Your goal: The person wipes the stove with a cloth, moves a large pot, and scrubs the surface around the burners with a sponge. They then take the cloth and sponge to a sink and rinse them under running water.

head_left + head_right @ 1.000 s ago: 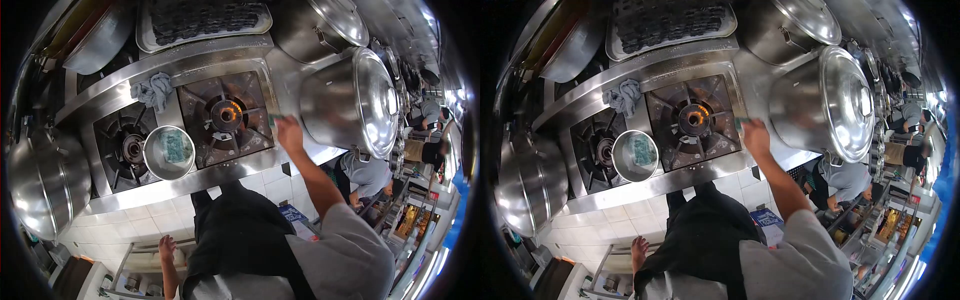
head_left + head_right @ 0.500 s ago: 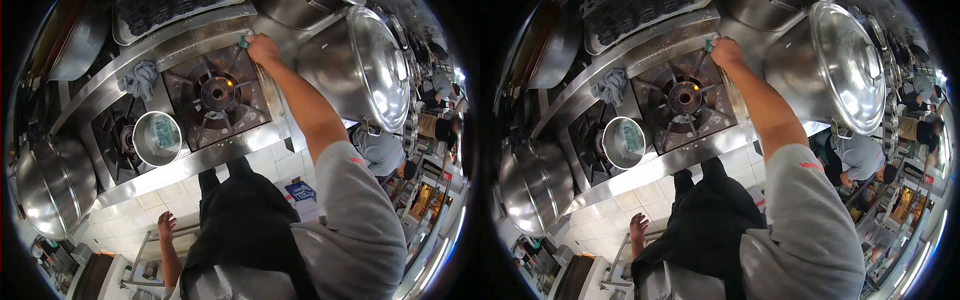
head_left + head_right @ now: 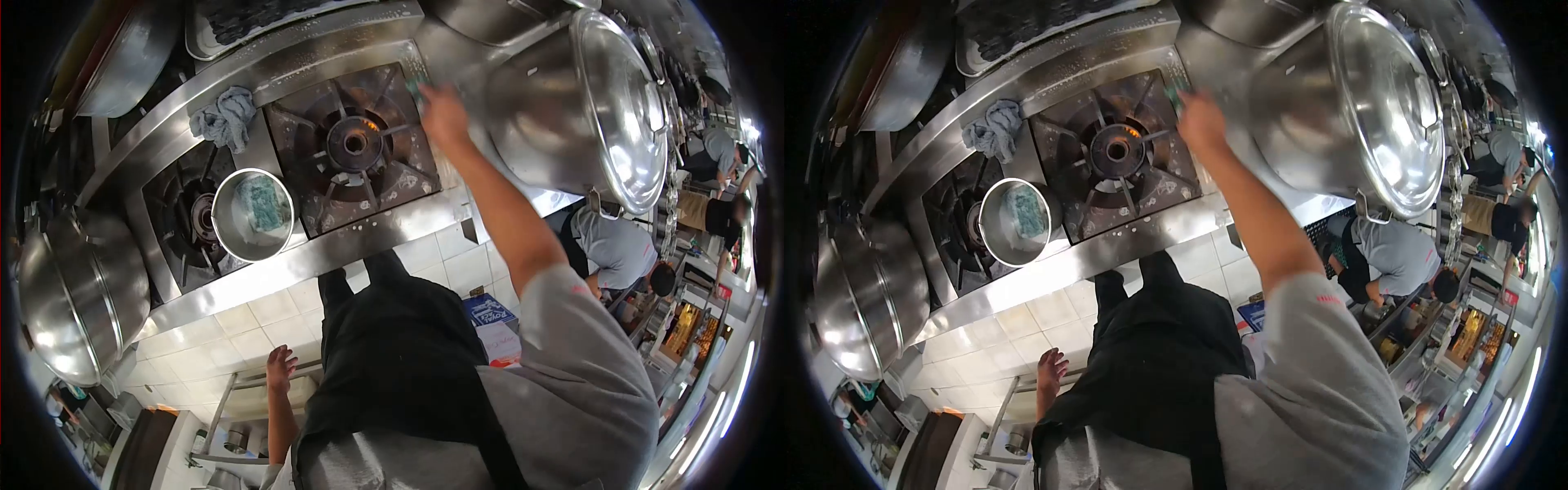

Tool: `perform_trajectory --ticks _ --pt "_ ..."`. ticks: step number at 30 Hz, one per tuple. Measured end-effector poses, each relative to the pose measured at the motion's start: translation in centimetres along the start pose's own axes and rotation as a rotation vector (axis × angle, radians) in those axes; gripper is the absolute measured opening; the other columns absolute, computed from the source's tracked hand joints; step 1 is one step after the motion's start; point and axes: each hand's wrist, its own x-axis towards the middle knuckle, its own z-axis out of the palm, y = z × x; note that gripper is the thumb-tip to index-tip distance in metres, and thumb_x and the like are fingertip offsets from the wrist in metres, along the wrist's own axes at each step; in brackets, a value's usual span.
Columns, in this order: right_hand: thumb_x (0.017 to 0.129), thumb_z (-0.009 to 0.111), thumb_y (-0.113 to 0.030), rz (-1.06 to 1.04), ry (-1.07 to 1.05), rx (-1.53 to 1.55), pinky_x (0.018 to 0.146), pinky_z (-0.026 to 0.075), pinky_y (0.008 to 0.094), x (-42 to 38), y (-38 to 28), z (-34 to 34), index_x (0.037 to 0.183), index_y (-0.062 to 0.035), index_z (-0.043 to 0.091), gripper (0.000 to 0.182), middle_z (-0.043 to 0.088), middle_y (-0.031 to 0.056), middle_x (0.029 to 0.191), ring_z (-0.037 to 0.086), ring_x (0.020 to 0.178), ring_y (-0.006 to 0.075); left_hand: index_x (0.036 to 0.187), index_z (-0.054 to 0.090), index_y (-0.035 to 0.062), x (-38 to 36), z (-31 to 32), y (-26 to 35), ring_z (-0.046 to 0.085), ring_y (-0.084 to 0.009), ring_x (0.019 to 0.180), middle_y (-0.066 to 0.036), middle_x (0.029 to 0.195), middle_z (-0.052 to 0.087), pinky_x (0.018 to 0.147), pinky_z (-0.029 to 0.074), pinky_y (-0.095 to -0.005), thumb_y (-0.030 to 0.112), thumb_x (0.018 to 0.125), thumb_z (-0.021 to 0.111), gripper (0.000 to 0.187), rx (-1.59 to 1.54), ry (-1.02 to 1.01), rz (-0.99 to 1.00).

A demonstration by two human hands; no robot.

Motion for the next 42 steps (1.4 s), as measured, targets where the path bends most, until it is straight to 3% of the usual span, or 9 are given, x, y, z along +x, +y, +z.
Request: perform_trajectory --ticks 3,6,13,19,24,26,31,34,42 --pt "0.078 0.068 -0.013 0.054 -0.022 0.025 0.085 0.055 0.0460 7.1 -1.7 0.8 0.126 -0.0147 0.065 0.049 0.062 0.0168 0.113 0.064 0.101 0.0362 0.132 0.054 0.0111 -1.2 -1.2 1.2 0.066 -0.0215 0.094 -0.007 0.120 0.065 0.075 0.047 -0.0339 0.041 0.096 0.060 0.047 -0.006 0.047 0.046" --pt "0.085 0.060 -0.013 -0.017 -0.040 0.000 0.086 0.052 0.0469 5.2 -0.9 1.1 0.129 -0.0165 0.065 0.044 0.059 0.0185 0.115 0.063 0.098 0.0382 0.134 0.053 0.0117 -2.1 -2.0 2.6 0.065 -0.0202 0.094 -0.007 0.120 0.065 0.075 0.048 -0.0335 0.039 0.097 0.060 0.046 -0.016 0.073 0.087" --pt "0.085 0.061 -0.006 0.022 -0.086 0.160 0.079 0.053 0.0451 -16.2 0.7 -3.9 0.119 -0.0092 0.068 0.035 0.062 0.0170 0.104 0.063 0.092 0.0363 0.131 0.055 0.0139 1.5 -2.2 0.5 0.066 -0.0209 0.096 -0.006 0.121 0.066 0.073 0.047 -0.0334 0.037 0.097 0.059 0.041 -0.085 0.032 0.067" --pt "0.086 0.059 -0.009 -0.052 0.026 0.000 0.079 0.053 0.0477 -5.0 -0.3 -0.6 0.112 -0.0119 0.072 0.029 0.066 0.0169 0.096 0.065 0.088 0.0387 0.130 0.055 0.0123 0.9 0.0 -0.6 0.067 -0.0205 0.094 -0.008 0.120 0.066 0.072 0.046 -0.0330 0.041 0.094 0.063 0.047 -0.102 0.000 0.026" --pt "0.088 0.059 -0.013 0.074 0.019 0.152 0.077 0.053 0.0511 3.9 -0.4 1.5 0.108 -0.0178 0.075 0.026 0.068 0.0212 0.095 0.066 0.085 0.0436 0.129 0.055 0.0123 -0.4 -0.7 -0.9 0.066 -0.0205 0.094 -0.007 0.121 0.066 0.075 0.046 -0.0330 0.042 0.094 0.063 0.047 -0.110 0.008 0.036" --pt "0.089 0.058 -0.013 -0.023 -0.048 -0.003 0.078 0.053 0.0503 0.7 0.5 1.2 0.111 -0.0181 0.074 0.027 0.067 0.0210 0.100 0.066 0.089 0.0422 0.130 0.055 0.0131 -0.3 -1.2 -1.0 0.066 -0.0204 0.094 -0.007 0.122 0.066 0.076 0.047 -0.0331 0.042 0.094 0.064 0.047 -0.114 0.009 0.056" --pt "0.088 0.058 -0.005 0.093 -0.096 0.173 0.078 0.052 0.0463 -16.0 0.8 -3.6 0.114 -0.0137 0.072 0.031 0.063 0.0177 0.094 0.064 0.089 0.0378 0.129 0.055 0.0134 -0.1 -1.0 -0.9 0.065 -0.0199 0.091 -0.007 0.121 0.066 0.075 0.047 -0.0340 0.040 0.095 0.063 0.044 -0.157 0.062 0.050" --pt "0.087 0.059 -0.003 0.052 -0.081 0.183 0.078 0.052 0.0455 -15.5 1.0 -3.7 0.113 -0.0134 0.072 0.031 0.063 0.0172 0.095 0.064 0.089 0.0375 0.127 0.056 0.0136 0.5 -0.6 -2.6 0.065 -0.0194 0.090 -0.007 0.119 0.065 0.075 0.047 -0.0344 0.040 0.095 0.062 0.041 -0.204 -0.015 0.072" --pt "0.086 0.061 -0.014 -0.037 0.077 0.030 0.077 0.052 0.0478 9.1 -0.9 2.9 0.118 -0.0223 0.072 0.035 0.063 0.0177 0.104 0.064 0.087 0.0385 0.126 0.058 0.0123 -2.3 1.1 -3.0 0.066 -0.0180 0.085 -0.005 0.112 0.068 0.067 0.047 -0.0315 0.039 0.095 0.063 0.041 -0.129 0.047 0.007"
